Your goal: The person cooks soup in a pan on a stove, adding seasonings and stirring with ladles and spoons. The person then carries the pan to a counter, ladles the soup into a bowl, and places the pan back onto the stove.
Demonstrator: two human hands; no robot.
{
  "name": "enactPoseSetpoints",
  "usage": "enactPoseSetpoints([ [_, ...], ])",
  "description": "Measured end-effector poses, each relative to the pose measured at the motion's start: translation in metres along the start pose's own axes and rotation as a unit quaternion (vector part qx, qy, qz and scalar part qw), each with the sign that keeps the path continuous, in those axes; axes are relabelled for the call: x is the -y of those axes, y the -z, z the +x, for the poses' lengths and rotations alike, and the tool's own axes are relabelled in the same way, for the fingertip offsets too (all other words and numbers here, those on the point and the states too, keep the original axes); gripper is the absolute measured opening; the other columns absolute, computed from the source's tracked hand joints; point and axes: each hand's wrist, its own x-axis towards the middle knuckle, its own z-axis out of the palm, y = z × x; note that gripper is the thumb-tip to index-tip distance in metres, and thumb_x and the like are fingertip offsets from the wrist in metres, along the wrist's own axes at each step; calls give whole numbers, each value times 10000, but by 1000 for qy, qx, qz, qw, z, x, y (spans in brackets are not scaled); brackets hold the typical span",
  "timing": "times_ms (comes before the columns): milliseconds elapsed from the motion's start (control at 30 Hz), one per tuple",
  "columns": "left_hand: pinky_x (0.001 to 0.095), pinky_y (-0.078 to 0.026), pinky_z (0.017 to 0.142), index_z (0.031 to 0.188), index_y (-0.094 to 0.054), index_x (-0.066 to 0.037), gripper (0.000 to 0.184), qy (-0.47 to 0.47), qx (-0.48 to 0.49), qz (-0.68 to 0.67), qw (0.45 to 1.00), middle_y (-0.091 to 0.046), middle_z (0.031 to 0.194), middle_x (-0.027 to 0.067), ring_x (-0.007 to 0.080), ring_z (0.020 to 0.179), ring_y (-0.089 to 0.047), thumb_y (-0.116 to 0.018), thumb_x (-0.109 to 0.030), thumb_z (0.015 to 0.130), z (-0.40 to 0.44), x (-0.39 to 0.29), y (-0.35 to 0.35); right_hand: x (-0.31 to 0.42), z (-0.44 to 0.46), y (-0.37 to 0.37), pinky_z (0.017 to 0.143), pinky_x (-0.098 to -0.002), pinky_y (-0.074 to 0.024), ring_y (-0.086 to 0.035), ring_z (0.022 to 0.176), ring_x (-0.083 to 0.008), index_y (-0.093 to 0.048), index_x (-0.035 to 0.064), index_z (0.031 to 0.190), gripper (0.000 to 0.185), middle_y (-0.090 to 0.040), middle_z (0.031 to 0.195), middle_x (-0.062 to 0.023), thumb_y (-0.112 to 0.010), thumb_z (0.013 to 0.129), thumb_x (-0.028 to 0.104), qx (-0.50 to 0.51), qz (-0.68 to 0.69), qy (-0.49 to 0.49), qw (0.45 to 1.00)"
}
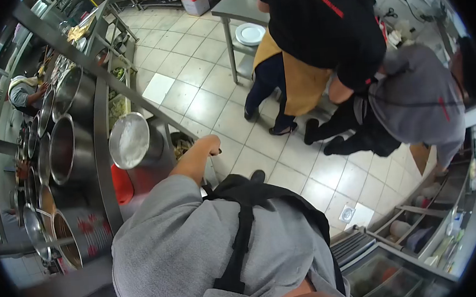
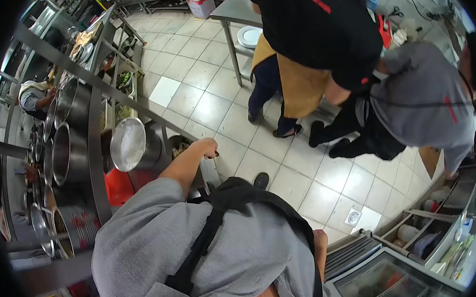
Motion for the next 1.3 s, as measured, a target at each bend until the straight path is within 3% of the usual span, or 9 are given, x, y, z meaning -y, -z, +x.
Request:
enactPoseSetpoints([
  [167, 363, -535, 553, 720, -697, -29, 156, -51, -67, -38, 996, -680, 659, 95, 200, 573, -666, -649, -170, 767, 12, 32, 65, 105, 53, 33, 648, -404, -522, -669, 661, -307, -687, -9, 828, 285, -685, 764, -195, -595, 844, 261, 88, 193, -178, 961],
  [267, 337, -540, 577, 793, -701, -55, 139, -33, -111, -196, 974, -683, 669, 87, 176, 609, -680, -653, -174, 740, 15, 44, 115, 193, 73, 79, 642, -411, -516, -657, 655, -313, -668, 1, 714, 349, -666, 760, -213, -570, 846, 309, 83, -162, 197, 963],
  [300, 337, -540, 577, 793, -701, -55, 139, -31, -119, -200, 972, -683, 669, 87, 176, 609, -680, -653, -174, 740, 21, 51, 132, 206, 80, 90, 600, -411, -519, -659, 641, -289, -669, 7, 754, 337, -670, 732, -181, -560, 877, 301, 112, -111, 216, 964],
  [433, 321, -516, 568, 892, -693, -37, 199, -57, -193, -280, 939, -678, 695, 92, 168, 615, -670, -673, -106, 706, 36, 79, 203, 229, 139, 75, 516, -366, -505, -623, 579, -218, -641, 16, 826, 265, -650, 703, -121, -561, 905, 256, 165, 72, -68, 981],
  [533, 344, -531, 582, 833, -703, -59, 155, -60, -230, -223, 945, -692, 697, 101, 196, 618, -676, -664, -176, 739, 65, 121, 266, 249, 218, 53, 482, -346, -497, -602, 550, -185, -624, 15, 859, 232, -643, 702, -100, -566, 913, 232, 184, 112, -132, 968],
  [733, 365, -542, 604, 800, -724, -64, 164, 25, -149, -196, 969, -711, 729, 99, 214, 668, -688, -643, -206, 782, 106, 242, 325, 529, 344, 78, 489, -341, -502, -602, 555, -181, -623, 14, 867, 231, -644, 713, -99, -566, 917, 232, 173, -65, 52, 981],
  [1067, 352, -536, 598, 800, -744, -63, 128, 202, -6, -323, 925, -716, 773, 94, 214, 679, -670, -734, -189, 783, 121, 446, 273, 819, 487, 17, 503, -332, -512, -601, 562, -174, -621, 14, 880, 230, -647, 731, -97, -566, 924, 233, 202, -158, 174, 951],
  [1200, 366, -535, 603, 795, -745, -57, 186, 192, -18, -379, 905, -715, 778, 114, 228, 678, -671, -718, -241, 804, 163, 541, 299, 920, 512, -40, 508, -328, -515, -600, 565, -172, -621, 14, 885, 230, -649, 738, -97, -566, 927, 233, 214, -195, 165, 943],
  [1300, 406, -536, 665, 817, -743, -52, 263, 129, -136, -309, 932, -707, 798, 154, 295, 716, -672, -714, -313, 815, 171, 593, 370, 1005, 528, -76, 512, -325, -518, -600, 567, -170, -620, 14, 889, 230, -650, 744, -96, -566, 929, 233, 212, -204, 161, 942],
])
